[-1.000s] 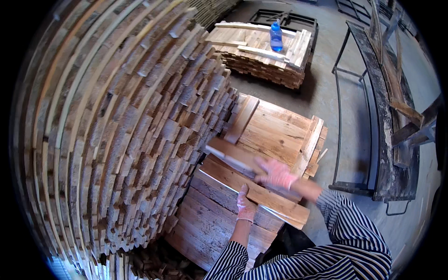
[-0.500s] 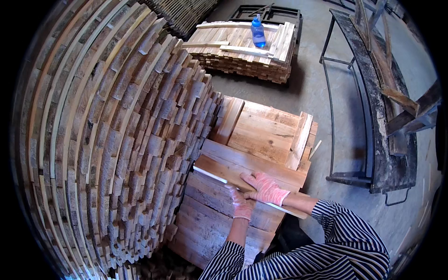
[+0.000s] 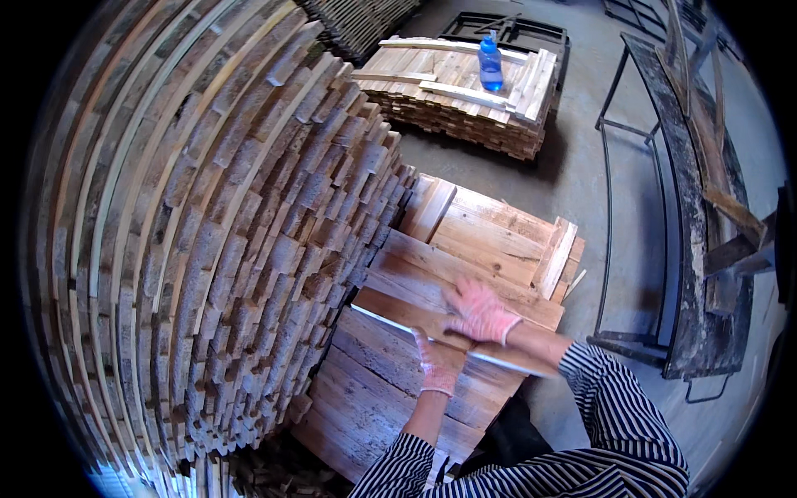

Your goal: The person picks up wooden planks from a large pile and places them onto a wooden pallet. They repeat this process, moving planks one by one or in small groups to build a new stack on the pallet.

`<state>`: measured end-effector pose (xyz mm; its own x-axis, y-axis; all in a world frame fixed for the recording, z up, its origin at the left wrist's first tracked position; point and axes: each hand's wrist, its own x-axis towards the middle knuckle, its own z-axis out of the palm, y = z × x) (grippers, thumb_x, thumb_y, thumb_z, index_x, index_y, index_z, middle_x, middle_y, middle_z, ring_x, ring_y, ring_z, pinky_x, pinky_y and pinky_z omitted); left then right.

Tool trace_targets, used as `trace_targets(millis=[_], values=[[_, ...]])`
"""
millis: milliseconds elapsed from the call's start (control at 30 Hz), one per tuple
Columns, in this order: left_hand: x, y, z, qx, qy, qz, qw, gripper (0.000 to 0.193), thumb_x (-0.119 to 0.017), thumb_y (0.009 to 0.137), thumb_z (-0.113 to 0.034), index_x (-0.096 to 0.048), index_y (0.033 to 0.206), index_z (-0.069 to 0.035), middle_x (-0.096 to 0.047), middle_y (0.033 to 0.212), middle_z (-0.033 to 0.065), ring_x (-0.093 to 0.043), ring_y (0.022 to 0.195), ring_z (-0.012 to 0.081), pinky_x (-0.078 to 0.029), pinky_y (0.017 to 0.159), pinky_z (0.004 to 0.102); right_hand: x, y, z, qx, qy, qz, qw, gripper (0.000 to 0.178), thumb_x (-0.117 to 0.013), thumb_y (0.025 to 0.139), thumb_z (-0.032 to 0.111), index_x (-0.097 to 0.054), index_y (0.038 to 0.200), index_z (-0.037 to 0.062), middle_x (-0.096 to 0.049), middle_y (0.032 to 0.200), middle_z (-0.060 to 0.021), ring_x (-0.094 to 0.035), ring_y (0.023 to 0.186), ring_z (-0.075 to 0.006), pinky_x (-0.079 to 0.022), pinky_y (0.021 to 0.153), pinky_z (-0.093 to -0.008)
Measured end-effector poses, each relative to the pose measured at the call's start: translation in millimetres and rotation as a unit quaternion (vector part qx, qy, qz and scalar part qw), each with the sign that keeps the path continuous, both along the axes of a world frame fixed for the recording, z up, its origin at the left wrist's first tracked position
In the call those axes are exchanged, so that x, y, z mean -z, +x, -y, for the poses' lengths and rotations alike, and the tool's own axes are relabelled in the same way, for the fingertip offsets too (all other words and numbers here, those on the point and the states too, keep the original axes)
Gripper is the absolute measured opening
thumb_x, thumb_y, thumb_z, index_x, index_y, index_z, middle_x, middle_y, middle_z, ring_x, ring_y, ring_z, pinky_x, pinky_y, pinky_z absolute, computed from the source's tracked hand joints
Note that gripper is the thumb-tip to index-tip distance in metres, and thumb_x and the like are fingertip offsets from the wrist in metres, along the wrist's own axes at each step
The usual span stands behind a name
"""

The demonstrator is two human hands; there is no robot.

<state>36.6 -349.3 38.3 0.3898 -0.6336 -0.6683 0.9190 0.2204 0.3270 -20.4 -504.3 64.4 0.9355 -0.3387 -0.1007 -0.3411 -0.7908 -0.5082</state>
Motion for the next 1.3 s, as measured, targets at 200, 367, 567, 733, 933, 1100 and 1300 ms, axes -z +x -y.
trace_targets(millis=[200,367,567,733,933,1100,1300], values=[[58.4,12.1,-44.1,0.306,0.175,0.520,0.778,0.095,-0.059,0.088,-0.069,-0.038,0.152,-0.002,-0.031,0.161,0.0206,-0.025,0.152,0.0335,-0.019,0.125,0.0513,-48.9,5.0,13.6,-0.014,0.143,-0.020,0.989,0.072,-0.063,0.090,0.054,-0.054,0.143,0.0072,-0.062,0.128,-0.0234,-0.057,0.122,-0.0383,-0.046,0.103,-0.0464],[-12.8,-0.8,-41.1,0.507,0.341,0.631,0.478,0.130,-0.086,0.065,-0.052,-0.016,0.162,-0.002,-0.012,0.166,0.0331,0.000,0.155,0.0501,-0.003,0.124,0.0638,28.3,1.9,90.2,0.174,0.152,0.002,0.973,0.063,-0.063,0.095,0.039,-0.053,0.147,0.0051,-0.055,0.144,-0.0236,-0.046,0.138,-0.0356,-0.035,0.117,-0.0423],[11.0,-8.3,-55.4,0.428,0.328,0.678,0.499,0.138,-0.091,0.053,-0.052,-0.021,0.161,-0.004,-0.017,0.166,0.0272,-0.005,0.156,0.0452,-0.004,0.125,0.0607,86.2,5.6,81.0,0.093,0.003,0.006,0.996,0.056,-0.046,0.107,0.038,-0.045,0.152,0.0059,-0.054,0.145,-0.0226,-0.049,0.134,-0.0390,-0.039,0.112,-0.0421],[38.8,-22.5,-75.4,0.372,0.329,0.703,0.509,0.115,-0.080,0.069,-0.056,-0.028,0.160,-0.007,-0.020,0.166,0.0255,-0.010,0.155,0.0455,-0.007,0.126,0.0589,68.4,6.9,60.8,0.015,-0.046,0.027,0.998,0.059,-0.039,0.109,0.043,-0.041,0.155,0.0062,-0.053,0.147,-0.0208,-0.050,0.133,-0.0396,-0.039,0.112,-0.0423],[-15.8,-75.2,-243.7,-0.025,0.516,0.542,0.663,0.098,-0.083,0.078,-0.041,-0.035,0.158,-0.012,-0.028,0.164,0.0237,-0.022,0.152,0.0463,-0.015,0.125,0.0573,93.4,16.9,92.1,0.055,-0.077,-0.019,0.995,0.057,-0.045,0.107,0.044,-0.044,0.154,0.0120,-0.056,0.144,-0.0221,-0.057,0.123,-0.0417,-0.046,0.103,-0.0441],[-28.2,-164.3,-486.5,-0.121,0.906,0.126,0.385,0.124,-0.085,0.075,-0.053,-0.011,0.165,-0.010,0.001,0.170,0.0236,0.004,0.155,0.0483,0.002,0.124,0.0603,-21.2,47.6,-35.4,0.008,-0.289,-0.264,0.920,0.059,-0.051,0.104,0.046,-0.049,0.150,0.0100,-0.061,0.137,-0.0206,-0.058,0.122,-0.0417,-0.046,0.103,-0.0448],[-103.0,-207.2,-655.0,-0.133,0.826,-0.096,0.539,0.144,-0.091,0.066,-0.055,0.005,0.165,-0.016,0.012,0.168,0.0297,0.006,0.154,0.0524,-0.003,0.125,0.0596,21.5,32.6,-176.1,-0.181,-0.117,-0.089,0.972,0.060,-0.057,0.102,0.037,-0.045,0.150,0.0027,-0.043,0.154,-0.0250,-0.041,0.142,-0.0388,-0.033,0.119,-0.0442]])
